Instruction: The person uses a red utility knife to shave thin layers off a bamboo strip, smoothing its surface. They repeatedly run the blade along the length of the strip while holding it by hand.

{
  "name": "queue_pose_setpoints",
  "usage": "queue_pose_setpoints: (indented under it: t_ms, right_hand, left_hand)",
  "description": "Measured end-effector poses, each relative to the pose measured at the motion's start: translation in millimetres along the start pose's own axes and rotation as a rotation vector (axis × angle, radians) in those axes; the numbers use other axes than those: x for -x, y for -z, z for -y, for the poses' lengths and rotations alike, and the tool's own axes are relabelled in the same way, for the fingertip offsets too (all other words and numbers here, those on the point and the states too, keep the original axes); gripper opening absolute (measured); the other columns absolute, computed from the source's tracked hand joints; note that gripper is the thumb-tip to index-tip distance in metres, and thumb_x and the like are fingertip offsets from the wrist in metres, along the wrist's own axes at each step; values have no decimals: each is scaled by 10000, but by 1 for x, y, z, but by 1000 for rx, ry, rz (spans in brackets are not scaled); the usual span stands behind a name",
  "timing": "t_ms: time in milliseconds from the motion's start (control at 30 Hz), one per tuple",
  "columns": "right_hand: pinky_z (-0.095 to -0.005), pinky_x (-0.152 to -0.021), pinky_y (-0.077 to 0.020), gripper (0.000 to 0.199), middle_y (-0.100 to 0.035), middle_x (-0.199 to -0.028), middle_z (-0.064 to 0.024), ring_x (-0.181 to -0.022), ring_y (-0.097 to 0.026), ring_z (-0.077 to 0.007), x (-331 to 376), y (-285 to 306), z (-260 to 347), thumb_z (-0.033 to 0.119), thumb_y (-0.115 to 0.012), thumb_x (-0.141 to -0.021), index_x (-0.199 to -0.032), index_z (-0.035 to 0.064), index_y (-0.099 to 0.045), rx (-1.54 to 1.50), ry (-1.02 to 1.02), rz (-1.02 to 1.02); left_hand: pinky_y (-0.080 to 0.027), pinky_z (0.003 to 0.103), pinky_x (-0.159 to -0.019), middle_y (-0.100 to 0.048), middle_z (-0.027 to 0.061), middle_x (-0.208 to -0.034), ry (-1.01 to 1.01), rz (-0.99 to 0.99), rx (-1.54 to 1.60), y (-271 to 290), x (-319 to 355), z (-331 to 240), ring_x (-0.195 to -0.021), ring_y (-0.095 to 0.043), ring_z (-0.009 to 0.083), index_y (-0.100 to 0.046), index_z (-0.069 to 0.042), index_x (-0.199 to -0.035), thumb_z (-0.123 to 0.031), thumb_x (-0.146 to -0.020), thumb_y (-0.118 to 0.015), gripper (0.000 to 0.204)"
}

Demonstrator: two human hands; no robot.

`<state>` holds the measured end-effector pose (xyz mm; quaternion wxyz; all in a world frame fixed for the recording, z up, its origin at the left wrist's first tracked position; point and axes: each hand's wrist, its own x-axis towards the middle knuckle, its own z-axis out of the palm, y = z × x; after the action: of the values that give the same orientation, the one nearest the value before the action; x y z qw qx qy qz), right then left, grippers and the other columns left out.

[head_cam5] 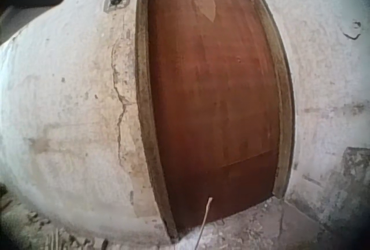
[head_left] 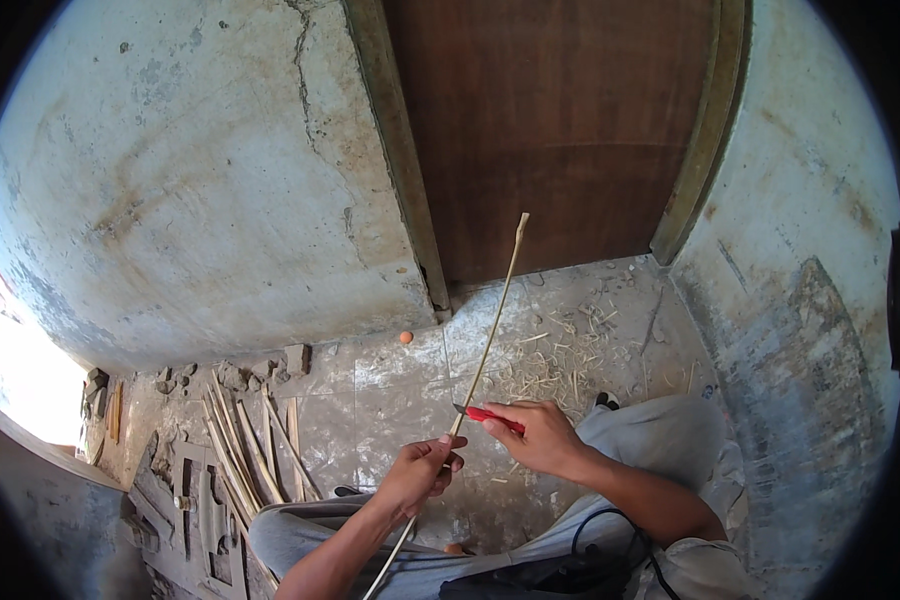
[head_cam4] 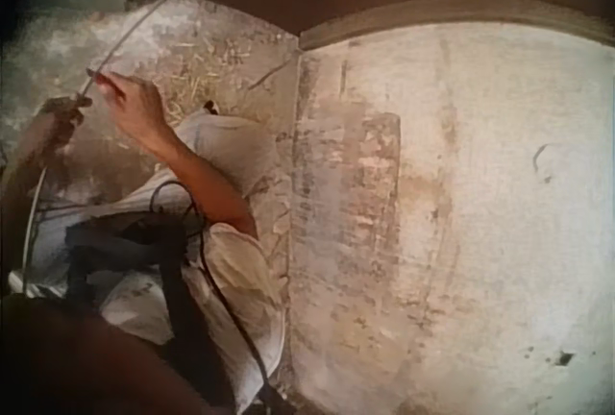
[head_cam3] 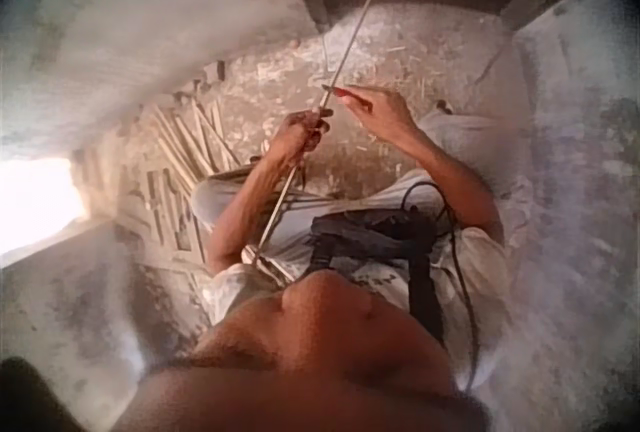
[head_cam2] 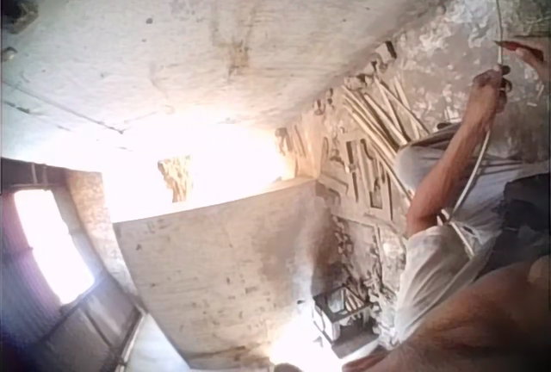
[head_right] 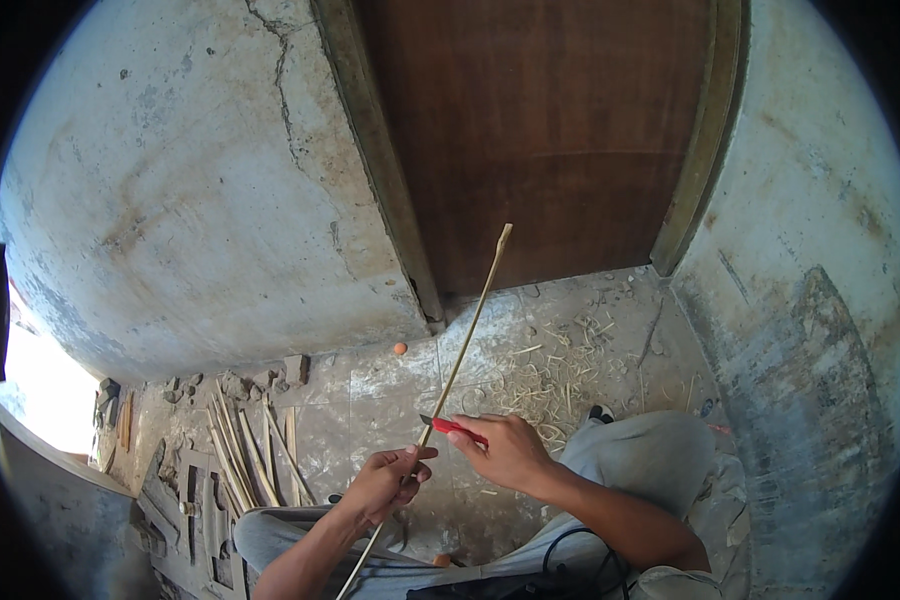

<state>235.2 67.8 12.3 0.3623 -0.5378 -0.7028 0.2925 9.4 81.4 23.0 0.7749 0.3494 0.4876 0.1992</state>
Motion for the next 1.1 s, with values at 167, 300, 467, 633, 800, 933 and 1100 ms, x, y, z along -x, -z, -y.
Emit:
queue_pose_setpoints:
  t_ms: [167,300,467,633,800,933,1100]
  right_hand:
    - [-408,-636,-542,396,-720,-888,-193,-731,-696,-352,2,-5,4,335,-682,-935,-1192,34,-703,145,38,-27]
    - [-396,-647,-565,355,-733,-918,-169,-766,-717,-336,4,-10,-1,323,-702,-916,-1145,52,-717,126,100,-81]
    - [-389,-638,-573,309,-741,-929,-150,-777,-726,-329,5,-18,-8,309,-732,-887,-1081,68,-727,81,155,-111]
    - [-384,-594,-561,293,-736,-838,-140,-695,-716,-322,3,-20,-8,311,-743,-877,-1028,60,-744,83,151,-119]
    - [-351,-585,-551,272,-726,-802,-137,-661,-712,-279,1,-20,-3,256,-783,-856,-991,24,-743,86,171,-142]
    - [-343,-538,-534,270,-717,-758,-126,-606,-693,-265,0,-18,1,252,-789,-847,-994,29,-750,118,188,-170]
    - [-340,-526,-532,276,-716,-743,-124,-604,-697,-264,1,-21,-4,257,-794,-840,-992,31,-752,136,213,-216]
  left_hand:
    - [-315,227,-516,-518,-4,-808,-64,-22,-67,-3,1,3,-563,-361,55,-552,14,-1316,-286,-1087,-450,392]
    - [-311,225,-511,-505,-10,-801,-116,-28,-104,2,-2,7,-567,-363,50,-562,10,-1303,-261,-1079,-474,362]
    - [-282,208,-481,-465,-50,-757,-149,-37,-59,0,-2,10,-569,-366,25,-630,-26,-1199,-244,-1061,-530,277]
    - [-265,213,-468,-455,-56,-750,-154,-21,-16,1,-1,10,-541,-350,18,-642,-37,-1165,-233,-1060,-532,248]
    - [-242,225,-445,-453,-60,-718,-134,-15,41,2,-2,8,-501,-330,23,-653,-46,-1112,-230,-1057,-537,224]
    - [-236,230,-441,-451,-57,-701,-163,-15,42,2,-2,10,-494,-328,28,-656,-48,-1134,-238,-1058,-536,237]
    - [-262,244,-455,-434,-43,-702,-126,-10,65,-2,1,6,-513,-350,52,-642,-43,-1148,-258,-1047,-553,254]
